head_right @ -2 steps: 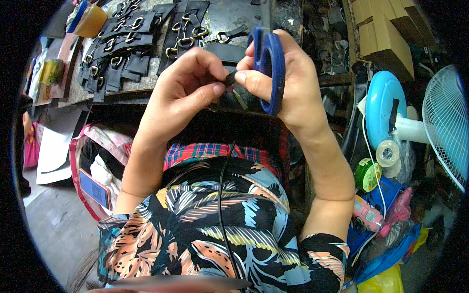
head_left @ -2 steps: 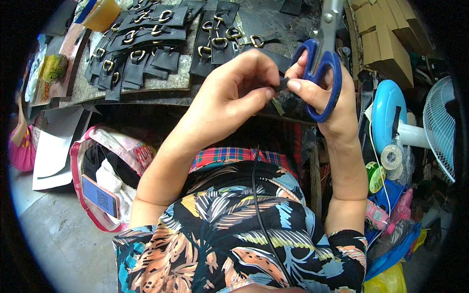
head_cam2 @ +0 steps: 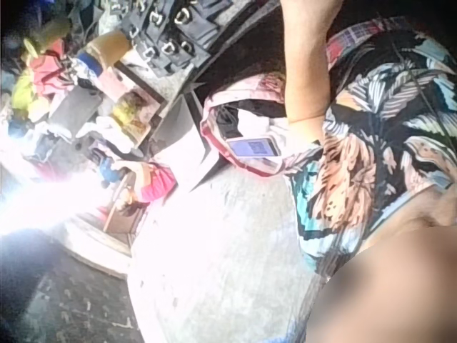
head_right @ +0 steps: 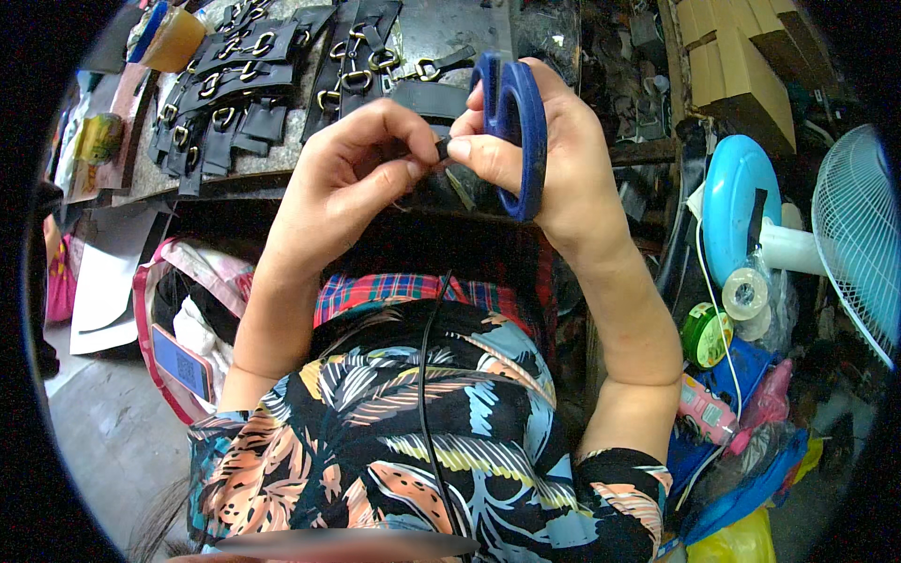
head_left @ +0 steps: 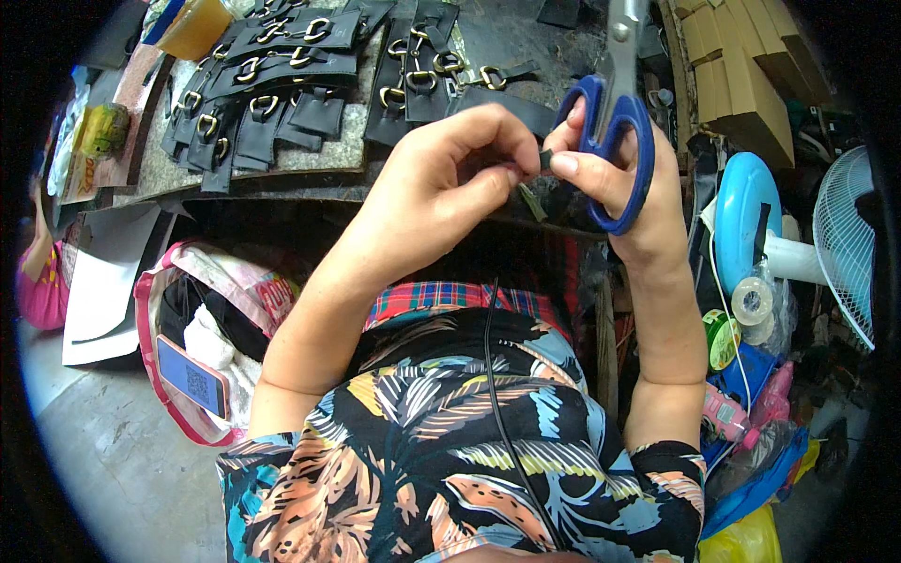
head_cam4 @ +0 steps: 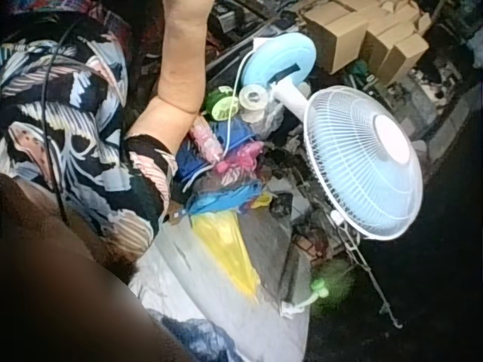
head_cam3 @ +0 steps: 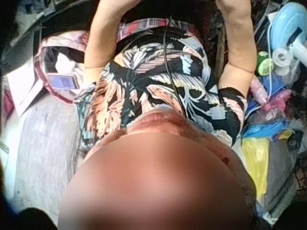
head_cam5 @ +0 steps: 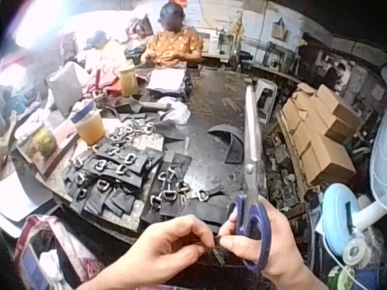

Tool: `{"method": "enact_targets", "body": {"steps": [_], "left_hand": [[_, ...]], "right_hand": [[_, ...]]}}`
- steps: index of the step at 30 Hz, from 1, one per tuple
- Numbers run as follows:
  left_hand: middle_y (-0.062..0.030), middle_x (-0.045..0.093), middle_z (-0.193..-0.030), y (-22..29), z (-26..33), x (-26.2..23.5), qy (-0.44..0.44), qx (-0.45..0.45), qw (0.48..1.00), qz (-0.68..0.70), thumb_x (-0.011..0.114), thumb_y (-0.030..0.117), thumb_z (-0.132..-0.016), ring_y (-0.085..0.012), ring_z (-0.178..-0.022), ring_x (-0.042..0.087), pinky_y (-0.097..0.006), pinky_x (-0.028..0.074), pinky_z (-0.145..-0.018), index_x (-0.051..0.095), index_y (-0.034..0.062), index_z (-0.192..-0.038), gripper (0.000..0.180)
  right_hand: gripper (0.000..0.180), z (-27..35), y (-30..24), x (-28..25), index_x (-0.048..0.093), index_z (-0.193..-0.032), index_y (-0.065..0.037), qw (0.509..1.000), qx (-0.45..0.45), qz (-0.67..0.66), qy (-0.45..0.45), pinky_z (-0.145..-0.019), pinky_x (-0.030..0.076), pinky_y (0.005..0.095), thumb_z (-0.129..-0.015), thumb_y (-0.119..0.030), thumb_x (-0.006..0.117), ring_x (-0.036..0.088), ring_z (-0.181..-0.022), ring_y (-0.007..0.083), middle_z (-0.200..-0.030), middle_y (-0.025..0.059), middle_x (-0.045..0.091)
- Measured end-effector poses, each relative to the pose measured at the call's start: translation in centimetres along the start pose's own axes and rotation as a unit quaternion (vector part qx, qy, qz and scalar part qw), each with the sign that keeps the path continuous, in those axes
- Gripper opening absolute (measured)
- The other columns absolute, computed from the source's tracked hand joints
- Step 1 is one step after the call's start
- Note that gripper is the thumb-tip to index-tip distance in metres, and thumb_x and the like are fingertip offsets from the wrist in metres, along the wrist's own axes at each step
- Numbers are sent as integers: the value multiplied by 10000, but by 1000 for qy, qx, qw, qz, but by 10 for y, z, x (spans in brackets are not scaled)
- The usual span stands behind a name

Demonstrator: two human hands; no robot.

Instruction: The person assembles black leather straps with brass D-rings using a pair of scissors. They repeatedly cut strap ends, thread the metal rings through the leather, and place the finished pieces on the work surface.

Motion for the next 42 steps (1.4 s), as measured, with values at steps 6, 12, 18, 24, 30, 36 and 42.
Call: {"method": "enact_targets", "body": {"steps": [6, 12, 18, 24, 30, 36, 42], "left_hand": [[-57, 659, -926, 3, -5, -3, 2, 14, 994, -105, 522, -67, -813, -131, -908, 616, -262, 473, -844, 655, -40, -859, 143], [-15, 669, -821, 0, -6, -5, 41, 35, 994, -100, 554, 4, -834, -62, -725, 558, -228, 449, -657, 716, -1, -909, 178], [-30, 673, -845, 1, -4, -3, 46, 49, 995, -70, 538, -25, -818, -88, -772, 582, -239, 457, -713, 699, -11, -884, 175], [-79, 662, -910, 5, -4, -5, 13, 38, 994, -105, 506, -72, -779, -152, -889, 623, -275, 477, -857, 647, -45, -831, 153], [-66, 654, -894, 7, -2, -4, 21, 5, 995, -93, 536, -47, -819, -137, -883, 612, -270, 472, -842, 646, -32, -833, 112], [-39, 666, -820, 10, -1, -5, 47, -39, 986, -155, 719, 104, -896, -84, -775, 589, -244, 474, -712, 688, -25, -876, 134], [-46, 675, -845, 10, -3, -5, 24, -10, 979, -201, 730, 41, -871, -111, -780, 596, -280, 490, -714, 670, -36, -874, 98]], "right_hand": [[392, -7, 3, 0, 585, -1105, -10, 990, 56, -114, -67, -804, 525, 306, -800, -134, 798, 674, -837, 168, -893, 75, 678], [402, -4, 1, 0, 603, -1109, -31, 999, 38, -8, -34, -772, 514, 248, -801, -128, 843, 651, -838, 118, -912, 50, 682], [397, -5, 7, 1, 607, -1112, -19, 997, 48, -47, -43, -800, 518, 273, -810, -152, 828, 657, -870, 141, -936, 66, 685], [398, -5, 11, 4, 597, -1118, -2, 992, 69, -95, -54, -811, 516, 290, -799, -132, 797, 660, -854, 153, -917, 74, 682], [441, -4, 11, 7, 555, -1154, -29, 993, 75, -75, -50, -796, 480, 281, -772, -137, 747, 613, -821, 145, -909, 70, 652], [417, -2, 9, 10, 563, -1140, -19, 999, 21, -35, -16, -816, 489, 289, -771, -90, 744, 623, -842, 145, -898, 64, 653], [412, -1, 12, 13, 568, -1134, -6, 999, 35, -24, -15, -822, 494, 296, -775, -87, 752, 627, -848, 142, -897, 60, 655]]}}
Point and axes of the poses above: each hand's wrist, its own z-axis away from the middle knuckle, its own x-axis out of the palm, y = z × x, the point moved 3 cm from there along -z, towards the middle knuckle
